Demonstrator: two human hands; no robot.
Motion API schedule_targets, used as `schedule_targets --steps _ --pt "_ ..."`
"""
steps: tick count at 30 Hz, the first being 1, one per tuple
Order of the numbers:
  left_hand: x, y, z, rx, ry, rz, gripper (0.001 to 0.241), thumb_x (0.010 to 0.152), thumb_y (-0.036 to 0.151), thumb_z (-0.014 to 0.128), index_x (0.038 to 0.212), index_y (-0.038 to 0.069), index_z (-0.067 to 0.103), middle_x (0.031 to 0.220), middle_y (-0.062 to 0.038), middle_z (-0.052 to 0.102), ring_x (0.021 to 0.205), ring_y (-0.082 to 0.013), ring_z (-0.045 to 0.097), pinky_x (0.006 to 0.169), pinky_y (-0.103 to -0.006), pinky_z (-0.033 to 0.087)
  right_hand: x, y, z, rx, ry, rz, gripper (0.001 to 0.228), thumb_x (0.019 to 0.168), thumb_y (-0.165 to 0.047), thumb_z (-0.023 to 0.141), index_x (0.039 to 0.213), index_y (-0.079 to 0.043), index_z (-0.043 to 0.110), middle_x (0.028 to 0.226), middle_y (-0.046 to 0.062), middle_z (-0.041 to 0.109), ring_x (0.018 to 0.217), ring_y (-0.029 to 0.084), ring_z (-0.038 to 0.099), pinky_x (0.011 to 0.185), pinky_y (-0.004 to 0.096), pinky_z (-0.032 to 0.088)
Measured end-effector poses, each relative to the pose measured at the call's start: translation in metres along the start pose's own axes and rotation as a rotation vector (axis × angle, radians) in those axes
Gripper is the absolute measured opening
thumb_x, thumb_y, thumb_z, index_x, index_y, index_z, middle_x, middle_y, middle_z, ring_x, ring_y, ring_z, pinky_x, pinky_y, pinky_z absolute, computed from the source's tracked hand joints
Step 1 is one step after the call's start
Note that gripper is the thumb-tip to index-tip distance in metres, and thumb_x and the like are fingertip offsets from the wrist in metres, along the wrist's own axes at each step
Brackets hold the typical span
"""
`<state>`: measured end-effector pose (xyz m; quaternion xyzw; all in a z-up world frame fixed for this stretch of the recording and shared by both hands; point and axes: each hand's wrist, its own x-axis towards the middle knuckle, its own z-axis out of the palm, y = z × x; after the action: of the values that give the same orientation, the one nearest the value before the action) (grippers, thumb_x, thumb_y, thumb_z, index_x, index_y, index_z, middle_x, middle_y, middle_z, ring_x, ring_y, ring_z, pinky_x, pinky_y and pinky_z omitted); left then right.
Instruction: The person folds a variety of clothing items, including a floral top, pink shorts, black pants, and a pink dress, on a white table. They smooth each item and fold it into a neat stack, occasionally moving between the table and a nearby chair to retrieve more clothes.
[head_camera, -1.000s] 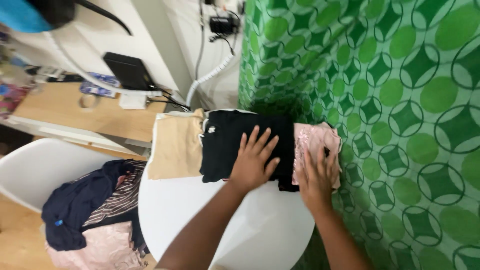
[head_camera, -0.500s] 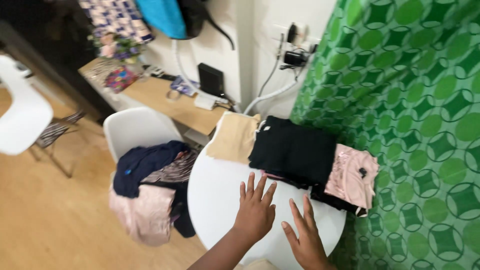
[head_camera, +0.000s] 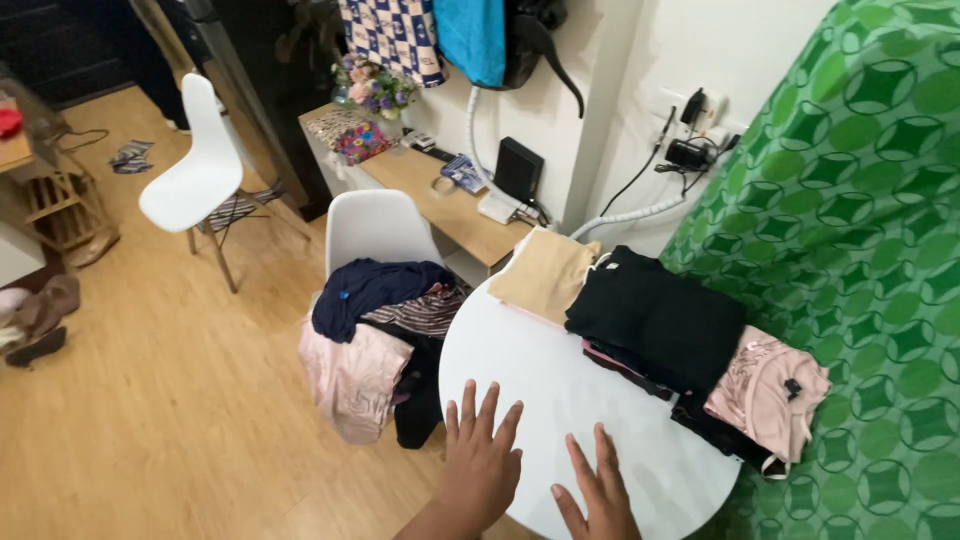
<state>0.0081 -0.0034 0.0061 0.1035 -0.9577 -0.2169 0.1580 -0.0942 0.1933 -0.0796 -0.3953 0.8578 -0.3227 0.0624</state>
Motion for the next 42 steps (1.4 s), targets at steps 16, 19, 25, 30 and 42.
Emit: schedule_targets --steps 16,19,25,30,42 --pt "-0.003 -0.038 -0.061 -0.009 0.042 0.115 0.069 0.085 0.019 0.072 0.148 0.005 0.047 0.159 -0.030 0.029 0.151 -0.0538 0.011 0.115 -0.0709 0.010 0.061 -0.081 -0.005 -0.094 0.075 0.000 0.072 0.089 -0.034 0.067 0.155 -0.016 0.043 0.163 0.027 0.018 0.149 0.051 0.018 0.112 0.058 0.030" --pt "-0.009 -0.066 -0.079 -0.010 0.104 0.116 0.071 0.084 0.020 0.073 0.148 0.007 0.048 0.158 -0.029 0.031 0.149 -0.0539 0.013 0.114 -0.0709 0.011 0.074 -0.115 0.013 -0.101 0.027 -0.012 0.070 0.089 -0.033 0.069 0.154 -0.020 0.045 0.163 0.025 0.018 0.150 0.050 0.016 0.112 0.056 0.030" --pt "-0.030 -0.112 -0.110 -0.067 0.067 -0.020 0.072 0.082 0.021 0.075 0.147 0.006 0.046 0.156 -0.030 0.029 0.147 -0.0553 0.014 0.115 -0.0695 0.011 0.092 -0.172 0.045 -0.099 0.030 -0.205 0.071 0.085 -0.028 0.072 0.150 -0.022 0.047 0.162 0.023 0.023 0.147 0.051 0.021 0.111 0.056 0.031" --pt "-0.045 -0.141 -0.133 -0.108 0.076 -0.051 0.078 0.084 0.022 0.074 0.152 0.006 0.040 0.159 -0.031 0.026 0.149 -0.0562 0.013 0.114 -0.0690 0.012 0.097 -0.220 0.063 -0.108 0.012 -0.256 0.073 0.083 -0.024 0.073 0.150 -0.018 0.044 0.162 0.024 0.021 0.148 0.051 0.020 0.112 0.056 0.029" --pt "-0.078 -0.204 -0.178 0.023 0.095 -0.035 0.076 0.087 0.022 0.071 0.154 0.008 0.037 0.162 -0.030 0.021 0.149 -0.0559 0.012 0.114 -0.0711 0.013 0.112 -0.293 0.109 -0.154 0.090 -0.318 0.069 0.088 -0.033 0.070 0.150 -0.017 0.045 0.162 0.024 0.024 0.148 0.051 0.021 0.115 0.059 0.024"
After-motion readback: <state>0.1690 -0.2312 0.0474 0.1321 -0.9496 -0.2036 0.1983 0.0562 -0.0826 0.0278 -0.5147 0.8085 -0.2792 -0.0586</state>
